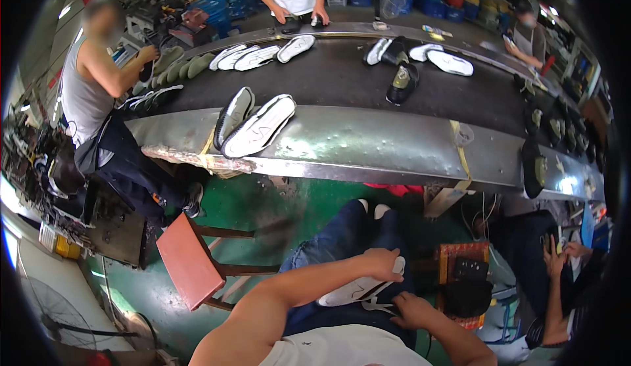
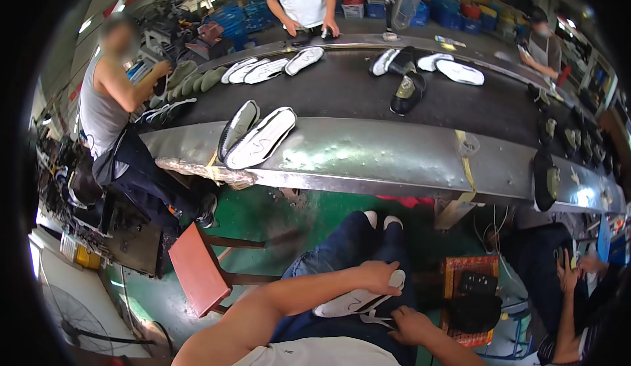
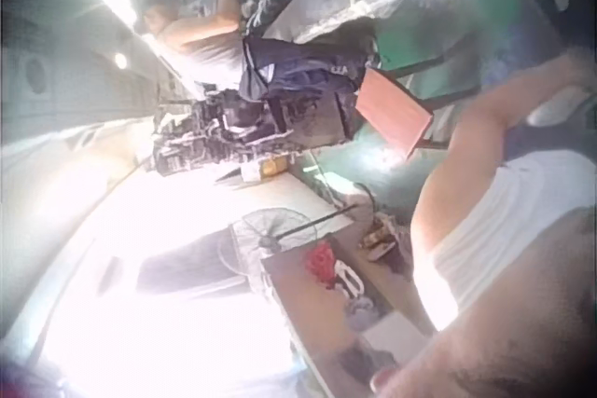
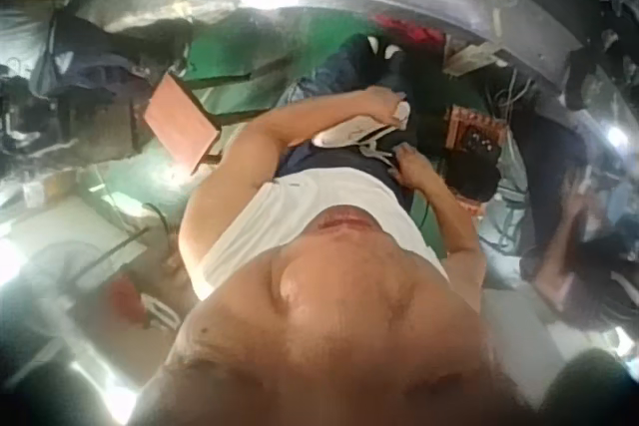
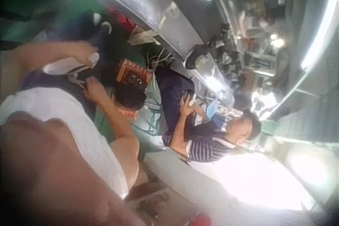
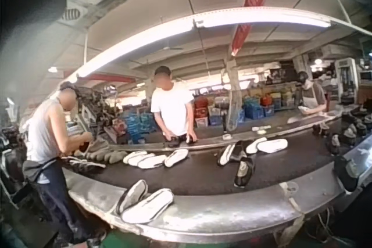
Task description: The recorder uses pliers to pull and secure the upper material of a shoe around a last and then uses a hammer to flatten and secure the edges.
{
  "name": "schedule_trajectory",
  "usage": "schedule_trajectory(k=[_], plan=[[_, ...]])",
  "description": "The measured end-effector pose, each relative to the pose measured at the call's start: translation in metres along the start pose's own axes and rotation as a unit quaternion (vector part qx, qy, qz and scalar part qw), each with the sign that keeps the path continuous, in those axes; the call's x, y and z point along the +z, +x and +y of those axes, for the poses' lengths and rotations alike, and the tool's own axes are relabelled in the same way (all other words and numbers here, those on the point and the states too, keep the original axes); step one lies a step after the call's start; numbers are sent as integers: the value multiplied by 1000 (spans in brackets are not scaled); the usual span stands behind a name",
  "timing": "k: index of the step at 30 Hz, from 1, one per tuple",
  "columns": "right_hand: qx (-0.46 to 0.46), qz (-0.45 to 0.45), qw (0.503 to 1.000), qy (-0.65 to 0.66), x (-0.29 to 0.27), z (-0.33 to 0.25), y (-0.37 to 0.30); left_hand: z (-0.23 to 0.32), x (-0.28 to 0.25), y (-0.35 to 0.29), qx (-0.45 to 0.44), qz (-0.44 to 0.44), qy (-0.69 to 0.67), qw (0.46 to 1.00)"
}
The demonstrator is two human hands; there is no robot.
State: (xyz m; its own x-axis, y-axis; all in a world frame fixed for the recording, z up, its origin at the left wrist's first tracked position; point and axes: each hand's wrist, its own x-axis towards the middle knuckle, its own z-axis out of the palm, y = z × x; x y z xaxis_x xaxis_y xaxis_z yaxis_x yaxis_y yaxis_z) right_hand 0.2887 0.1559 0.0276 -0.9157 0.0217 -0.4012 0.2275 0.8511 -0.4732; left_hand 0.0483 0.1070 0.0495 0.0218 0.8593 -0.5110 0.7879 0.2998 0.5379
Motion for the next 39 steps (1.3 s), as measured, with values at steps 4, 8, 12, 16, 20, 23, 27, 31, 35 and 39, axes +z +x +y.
schedule_trajectory(k=[4,8,12,16,20,23,27,31,35,39], plan=[[53,-85,995,24,-8,3,-4,-58,29,73,31,42,-126,991],[116,-108,972,175,-33,9,-22,-83,-15,23,79,134,-472,868],[135,26,805,577,-10,26,-25,-74,-19,-32,132,276,-610,731],[212,57,834,507,-20,3,4,-102,-1,-66,119,307,-512,793],[130,68,879,453,-60,-43,31,-111,-9,-90,141,251,-562,776],[63,64,919,383,-81,-66,52,-126,2,-88,150,262,-530,793],[60,20,915,398,-82,-62,79,-132,4,-89,151,256,-524,798],[36,11,806,591,-96,-61,101,-128,4,-89,113,264,-460,840],[15,151,718,680,-146,-47,120,-120,1,-79,146,239,-429,859],[90,24,854,511,-136,-53,89,-135,3,-71,128,230,-493,829]])
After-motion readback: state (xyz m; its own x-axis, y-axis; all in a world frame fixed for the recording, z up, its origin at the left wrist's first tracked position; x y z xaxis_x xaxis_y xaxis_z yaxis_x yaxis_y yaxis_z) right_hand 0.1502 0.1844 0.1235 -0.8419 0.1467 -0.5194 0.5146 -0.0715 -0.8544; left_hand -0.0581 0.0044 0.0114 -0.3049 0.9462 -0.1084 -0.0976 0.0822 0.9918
